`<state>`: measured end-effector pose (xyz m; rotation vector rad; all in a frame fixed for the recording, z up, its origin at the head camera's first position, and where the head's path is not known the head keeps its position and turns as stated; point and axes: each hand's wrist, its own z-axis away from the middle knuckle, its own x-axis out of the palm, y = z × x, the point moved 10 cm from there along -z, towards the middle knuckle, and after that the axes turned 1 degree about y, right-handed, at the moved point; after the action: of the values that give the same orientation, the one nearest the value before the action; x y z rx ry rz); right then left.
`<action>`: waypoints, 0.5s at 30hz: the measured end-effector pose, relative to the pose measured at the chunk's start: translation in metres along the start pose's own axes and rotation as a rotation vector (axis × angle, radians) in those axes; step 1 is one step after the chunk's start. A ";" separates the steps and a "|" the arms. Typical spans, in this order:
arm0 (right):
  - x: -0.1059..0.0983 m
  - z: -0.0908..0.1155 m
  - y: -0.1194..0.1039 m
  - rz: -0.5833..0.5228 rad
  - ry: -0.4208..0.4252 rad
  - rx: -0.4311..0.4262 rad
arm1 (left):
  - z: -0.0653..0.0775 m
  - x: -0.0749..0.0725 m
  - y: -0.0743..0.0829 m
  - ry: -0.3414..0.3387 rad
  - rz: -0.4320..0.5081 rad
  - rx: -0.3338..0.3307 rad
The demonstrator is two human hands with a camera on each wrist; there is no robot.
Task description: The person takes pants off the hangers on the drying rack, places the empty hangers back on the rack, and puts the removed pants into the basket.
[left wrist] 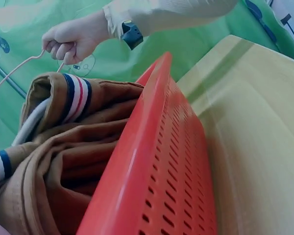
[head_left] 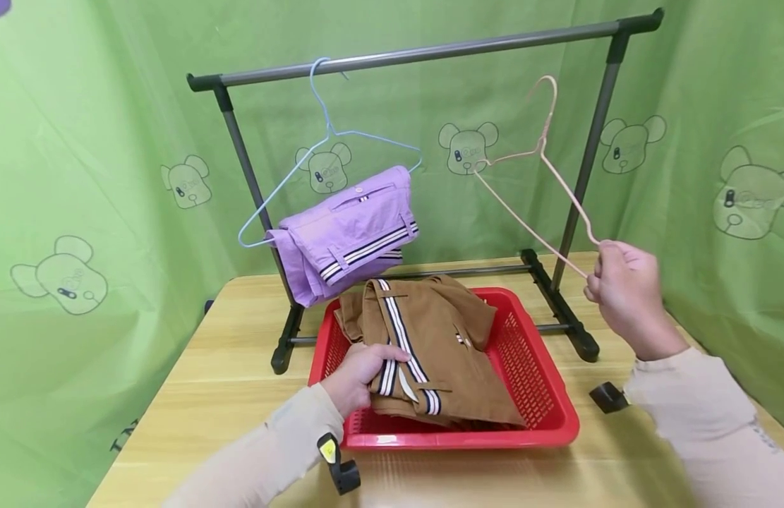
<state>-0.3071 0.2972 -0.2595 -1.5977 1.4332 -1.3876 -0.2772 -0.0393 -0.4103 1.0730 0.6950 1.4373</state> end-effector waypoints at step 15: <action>0.003 -0.001 0.005 -0.005 -0.018 0.026 | 0.002 -0.030 0.000 0.201 -0.245 0.026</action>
<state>-0.3100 0.2934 -0.2626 -1.5944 1.3958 -1.3858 -0.2774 -0.0685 -0.4164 0.8374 0.9570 1.3365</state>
